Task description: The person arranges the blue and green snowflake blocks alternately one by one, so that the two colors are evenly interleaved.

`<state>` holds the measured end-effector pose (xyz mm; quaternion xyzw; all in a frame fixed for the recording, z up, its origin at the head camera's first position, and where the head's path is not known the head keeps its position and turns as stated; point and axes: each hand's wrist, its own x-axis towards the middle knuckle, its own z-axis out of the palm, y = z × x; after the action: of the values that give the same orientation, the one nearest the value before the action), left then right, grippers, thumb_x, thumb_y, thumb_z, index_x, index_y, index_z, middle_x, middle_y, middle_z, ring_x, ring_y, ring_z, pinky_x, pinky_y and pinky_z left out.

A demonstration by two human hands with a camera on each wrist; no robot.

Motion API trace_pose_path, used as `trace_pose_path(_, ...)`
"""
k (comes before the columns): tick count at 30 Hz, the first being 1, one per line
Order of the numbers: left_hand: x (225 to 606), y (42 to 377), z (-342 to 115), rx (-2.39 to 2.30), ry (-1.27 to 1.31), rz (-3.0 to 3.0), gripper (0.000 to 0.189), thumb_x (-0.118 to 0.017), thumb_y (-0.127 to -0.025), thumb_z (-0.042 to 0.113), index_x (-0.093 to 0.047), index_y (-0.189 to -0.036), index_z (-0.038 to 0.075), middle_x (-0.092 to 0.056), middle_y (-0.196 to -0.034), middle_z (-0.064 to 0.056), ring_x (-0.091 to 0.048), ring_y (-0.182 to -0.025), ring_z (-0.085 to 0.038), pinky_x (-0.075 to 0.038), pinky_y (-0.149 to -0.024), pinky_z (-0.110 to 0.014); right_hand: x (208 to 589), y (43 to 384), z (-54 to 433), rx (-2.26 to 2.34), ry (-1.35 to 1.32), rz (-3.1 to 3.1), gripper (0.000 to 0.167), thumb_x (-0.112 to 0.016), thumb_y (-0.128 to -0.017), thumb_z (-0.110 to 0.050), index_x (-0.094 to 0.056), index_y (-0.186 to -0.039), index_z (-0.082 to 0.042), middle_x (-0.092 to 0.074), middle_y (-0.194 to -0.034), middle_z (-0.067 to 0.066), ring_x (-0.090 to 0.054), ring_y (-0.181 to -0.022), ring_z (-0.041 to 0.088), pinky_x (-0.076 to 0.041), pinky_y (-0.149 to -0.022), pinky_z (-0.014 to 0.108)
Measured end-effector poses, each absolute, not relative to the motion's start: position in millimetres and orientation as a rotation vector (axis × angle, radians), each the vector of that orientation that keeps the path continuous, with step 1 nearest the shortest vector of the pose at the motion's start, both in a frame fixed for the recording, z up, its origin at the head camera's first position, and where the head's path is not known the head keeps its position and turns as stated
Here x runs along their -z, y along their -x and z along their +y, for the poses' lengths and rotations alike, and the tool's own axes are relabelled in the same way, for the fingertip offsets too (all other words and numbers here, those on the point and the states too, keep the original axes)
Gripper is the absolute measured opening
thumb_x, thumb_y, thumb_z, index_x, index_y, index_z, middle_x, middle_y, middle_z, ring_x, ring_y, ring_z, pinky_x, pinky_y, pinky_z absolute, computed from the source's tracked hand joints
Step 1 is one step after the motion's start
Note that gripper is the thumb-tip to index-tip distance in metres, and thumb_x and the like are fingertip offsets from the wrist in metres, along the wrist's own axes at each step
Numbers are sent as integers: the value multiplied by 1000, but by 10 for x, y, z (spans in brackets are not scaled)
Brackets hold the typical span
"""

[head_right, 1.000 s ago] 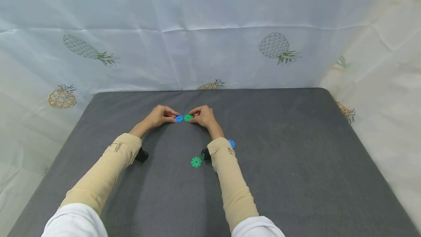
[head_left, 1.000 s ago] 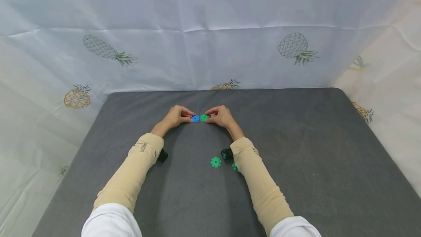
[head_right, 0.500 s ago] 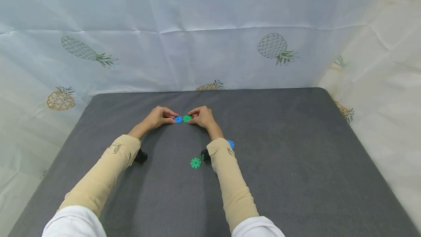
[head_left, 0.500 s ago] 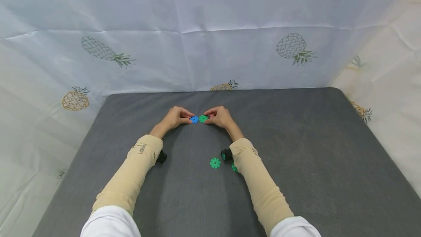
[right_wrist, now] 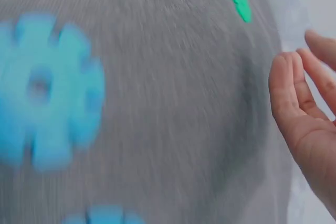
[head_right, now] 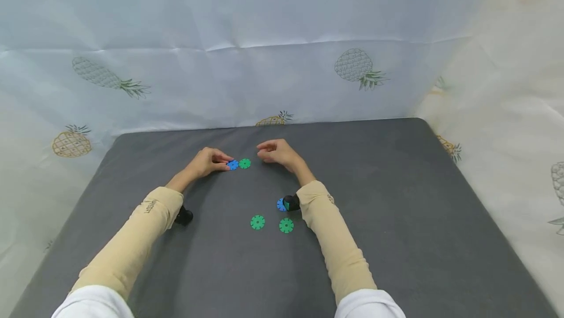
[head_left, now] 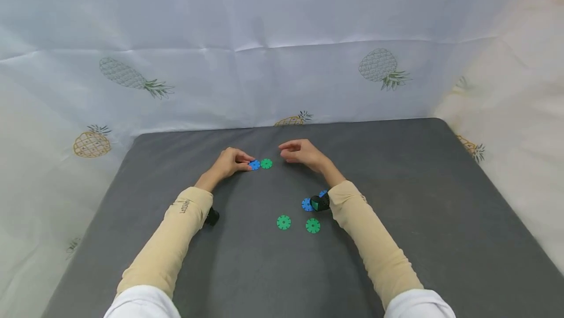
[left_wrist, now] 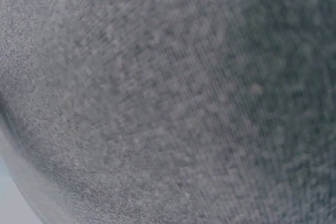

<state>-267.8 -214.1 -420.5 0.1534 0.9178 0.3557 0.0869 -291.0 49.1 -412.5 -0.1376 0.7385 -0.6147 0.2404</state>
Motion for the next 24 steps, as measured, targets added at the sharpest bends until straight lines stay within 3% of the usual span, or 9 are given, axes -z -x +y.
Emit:
trace_pose_path(6,4218,2663,-2140,-1063,-451,2724,26,-72,-85,5,-70,-110,-4,-70,-102,-19,-64,-96,-32,-52,-80,-42,3991,2853,841,1767,336,1932,41,-54,-98,-4,-46,-136,10,-45,-134,32,-46,-123,43,-41,-102,47)
trace_pose_path(12,4215,2666,-2115,-1066,-475,2723,26,-71,-85,4,-70,-110,-5,-71,-100,-19,-65,-94,-33,-53,-78,-42,3928,2724,1159,1755,304,1932,41,-55,-98,-6,-47,-135,10,-46,-129,33,-50,-112,44,-40,-101,50)
trace_pose_path(15,4219,2651,-2122,-1053,-505,2728,26,-71,-86,4,-70,-110,-5,-71,-99,-20,-65,-93,-33,-53,-77,-42,3957,2608,1281,1741,321,1920,41,-55,-98,-6,-47,-134,11,-48,-127,34,-52,-108,42,-42,-100,50)
trace_pose_path(24,4221,2656,-2112,-1067,-566,2729,26,-72,-85,3,-70,-109,-6,-70,-98,-21,-65,-91,-33,-53,-74,-40,4089,2268,1605,1728,416,1880,40,-59,-94,-2,-50,-130,12,-51,-132,30,-53,-118,40,-45,-98,40)
